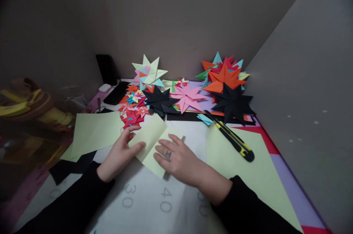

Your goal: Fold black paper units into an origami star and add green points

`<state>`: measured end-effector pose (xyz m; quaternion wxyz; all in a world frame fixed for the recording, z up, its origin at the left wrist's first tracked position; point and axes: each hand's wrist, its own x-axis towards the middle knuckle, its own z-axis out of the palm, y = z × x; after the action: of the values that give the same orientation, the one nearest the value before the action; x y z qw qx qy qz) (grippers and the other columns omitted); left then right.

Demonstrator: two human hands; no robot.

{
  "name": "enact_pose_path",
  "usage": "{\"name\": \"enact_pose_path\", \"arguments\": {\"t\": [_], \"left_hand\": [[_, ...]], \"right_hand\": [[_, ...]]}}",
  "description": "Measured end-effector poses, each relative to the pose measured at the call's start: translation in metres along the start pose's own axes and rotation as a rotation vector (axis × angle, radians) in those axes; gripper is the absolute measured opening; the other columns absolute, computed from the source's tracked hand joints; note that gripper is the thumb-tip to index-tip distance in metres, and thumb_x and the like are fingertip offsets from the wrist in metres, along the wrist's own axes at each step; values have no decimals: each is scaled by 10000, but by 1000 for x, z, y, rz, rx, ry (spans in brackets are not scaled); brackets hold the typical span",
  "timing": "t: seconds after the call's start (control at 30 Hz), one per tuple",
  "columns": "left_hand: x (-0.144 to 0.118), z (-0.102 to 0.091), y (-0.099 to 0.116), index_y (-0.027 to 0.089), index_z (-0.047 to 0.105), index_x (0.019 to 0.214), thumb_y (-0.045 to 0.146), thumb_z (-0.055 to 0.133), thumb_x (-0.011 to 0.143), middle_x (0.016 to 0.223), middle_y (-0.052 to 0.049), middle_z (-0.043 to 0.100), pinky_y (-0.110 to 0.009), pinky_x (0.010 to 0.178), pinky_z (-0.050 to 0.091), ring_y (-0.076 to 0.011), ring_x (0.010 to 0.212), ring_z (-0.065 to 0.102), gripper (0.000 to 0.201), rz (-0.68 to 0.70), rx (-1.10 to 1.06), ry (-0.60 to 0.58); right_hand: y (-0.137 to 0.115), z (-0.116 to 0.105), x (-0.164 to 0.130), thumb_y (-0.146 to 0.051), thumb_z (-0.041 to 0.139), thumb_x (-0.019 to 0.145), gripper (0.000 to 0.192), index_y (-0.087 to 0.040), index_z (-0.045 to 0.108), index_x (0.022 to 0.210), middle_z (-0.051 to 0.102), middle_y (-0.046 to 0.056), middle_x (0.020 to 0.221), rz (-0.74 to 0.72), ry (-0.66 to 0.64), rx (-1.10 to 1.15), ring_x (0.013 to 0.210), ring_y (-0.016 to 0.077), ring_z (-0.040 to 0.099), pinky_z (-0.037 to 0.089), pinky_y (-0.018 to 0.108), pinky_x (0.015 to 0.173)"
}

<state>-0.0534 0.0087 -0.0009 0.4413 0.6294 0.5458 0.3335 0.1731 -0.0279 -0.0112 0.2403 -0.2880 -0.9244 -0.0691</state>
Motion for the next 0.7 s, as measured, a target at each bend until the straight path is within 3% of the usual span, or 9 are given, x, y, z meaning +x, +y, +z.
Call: {"name": "enact_pose_path", "arguments": {"t": [0.07, 0.13, 0.2, 0.27, 0.37, 0.47, 0.57, 0.7], "left_hand": [[1, -6, 0, 186, 431, 1292, 205, 569, 811, 1037, -90, 568, -408, 797, 499, -229, 941, 581, 501, 155, 220, 0], [2, -16, 3, 218, 483, 1283, 130, 548, 806, 1217, -129, 528, -502, 938, 416, -286, 1152, 496, 489, 422, 484, -32], [4, -24, 7, 264, 577, 1196, 67, 514, 810, 1329, -96, 509, -588, 1044, 257, -317, 1307, 363, 438, 701, 691, -169], [4, -29, 12, 269, 616, 1130, 46, 482, 829, 1279, -51, 589, -611, 1075, 171, -298, 1319, 373, 398, 870, 781, -375], [2, -27, 15, 228, 611, 1129, 92, 473, 864, 1186, -45, 661, -562, 1071, 236, -257, 1214, 502, 328, 912, 790, -575], [-3, -22, 13, 215, 620, 1110, 147, 492, 875, 1154, -60, 668, -477, 999, 365, -233, 1102, 569, 276, 901, 753, -628], [-12, -21, 5, 213, 620, 1116, 155, 514, 867, 1141, -80, 666, -416, 941, 425, -235, 1096, 559, 277, 951, 686, -634], [-24, -23, -3, 183, 578, 1186, 115, 465, 888, 1173, -105, 648, -413, 899, 461, -246, 1096, 546, 327, 991, 673, -592]], "right_hand": [[-1, 1, 0, -146, 490, 932, 215, -206, 645, 1067, 688, 57, 1161, -51, -70, 122, 1173, 225, 554, 379, 467, 1011], [3, 0, -2, -143, 498, 920, 230, -245, 661, 1046, 665, 26, 1217, -44, -164, 250, 1239, 233, 509, 375, 487, 1012], [10, -4, -5, -97, 506, 871, 289, -273, 678, 1023, 633, 5, 1270, -8, -253, 347, 1313, 260, 431, 328, 546, 1034], [16, -10, -6, -44, 502, 800, 380, -283, 688, 1030, 602, 8, 1312, 42, -309, 385, 1366, 283, 348, 240, 607, 1067], [21, -19, -6, -7, 496, 704, 508, -284, 678, 1089, 568, 24, 1350, 114, -336, 388, 1401, 293, 273, 129, 634, 1098], [21, -20, -7, -22, 514, 645, 573, -281, 662, 1134, 548, 32, 1370, 133, -369, 443, 1402, 300, 270, 118, 621, 1109], [23, -14, -11, -27, 534, 657, 520, -280, 689, 1083, 569, 33, 1347, 162, -372, 549, 1377, 289, 327, 183, 588, 1106], [30, -4, -13, -86, 596, 771, 228, -228, 732, 886, 670, 73, 1180, 257, -250, 718, 1261, 245, 471, 362, 464, 1050]]}}
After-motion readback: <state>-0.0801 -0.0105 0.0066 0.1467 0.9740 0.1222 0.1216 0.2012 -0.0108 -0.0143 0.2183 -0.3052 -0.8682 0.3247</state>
